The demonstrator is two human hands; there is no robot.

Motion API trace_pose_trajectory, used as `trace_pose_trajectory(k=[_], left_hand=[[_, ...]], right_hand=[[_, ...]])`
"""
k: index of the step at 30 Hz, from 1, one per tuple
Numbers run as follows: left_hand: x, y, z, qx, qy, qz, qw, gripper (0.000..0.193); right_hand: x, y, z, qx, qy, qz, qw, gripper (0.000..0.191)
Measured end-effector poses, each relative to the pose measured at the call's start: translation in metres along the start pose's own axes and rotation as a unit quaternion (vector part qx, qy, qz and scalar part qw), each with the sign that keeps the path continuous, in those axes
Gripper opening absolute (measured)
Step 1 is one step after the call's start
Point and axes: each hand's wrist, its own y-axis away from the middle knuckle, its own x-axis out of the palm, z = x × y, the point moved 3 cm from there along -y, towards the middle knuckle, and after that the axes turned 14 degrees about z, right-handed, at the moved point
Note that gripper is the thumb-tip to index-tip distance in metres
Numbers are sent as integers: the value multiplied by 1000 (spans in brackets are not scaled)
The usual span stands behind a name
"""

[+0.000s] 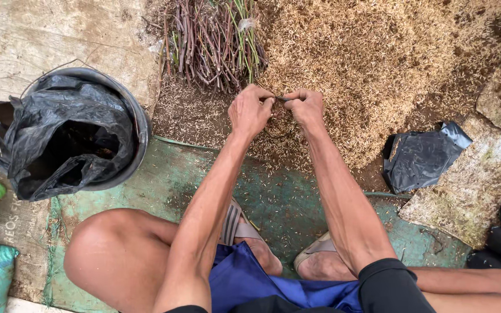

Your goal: The person sits on the ground and fills black plastic nursery bags with a sawdust and soil mix, scooping handfuls from a pile and pressing the mix into the bag. They insert a plant cutting into the filled bag, firm the mix around it, and place the finished bag with a group of completed potted cuttings.

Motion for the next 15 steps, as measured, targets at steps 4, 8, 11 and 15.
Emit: trace_pose_trajectory(k=[4,8,11,15], left_hand=[[0,-2,4,-126,1,118,985,17],[12,-2,-5,-42,-108,8,993,12],[17,3,-7,12,-127,-28,991,11],[13,10,-5,41,-79,-77,993,9]], right_hand=[[-3,0,-3,-24,7,-9,1000,20],[-3,4,-5,-34,21,-17,999,21],[-6,8,1,-32,21,8,999,20],[-24,18,23,-104,79,116,985,30]])
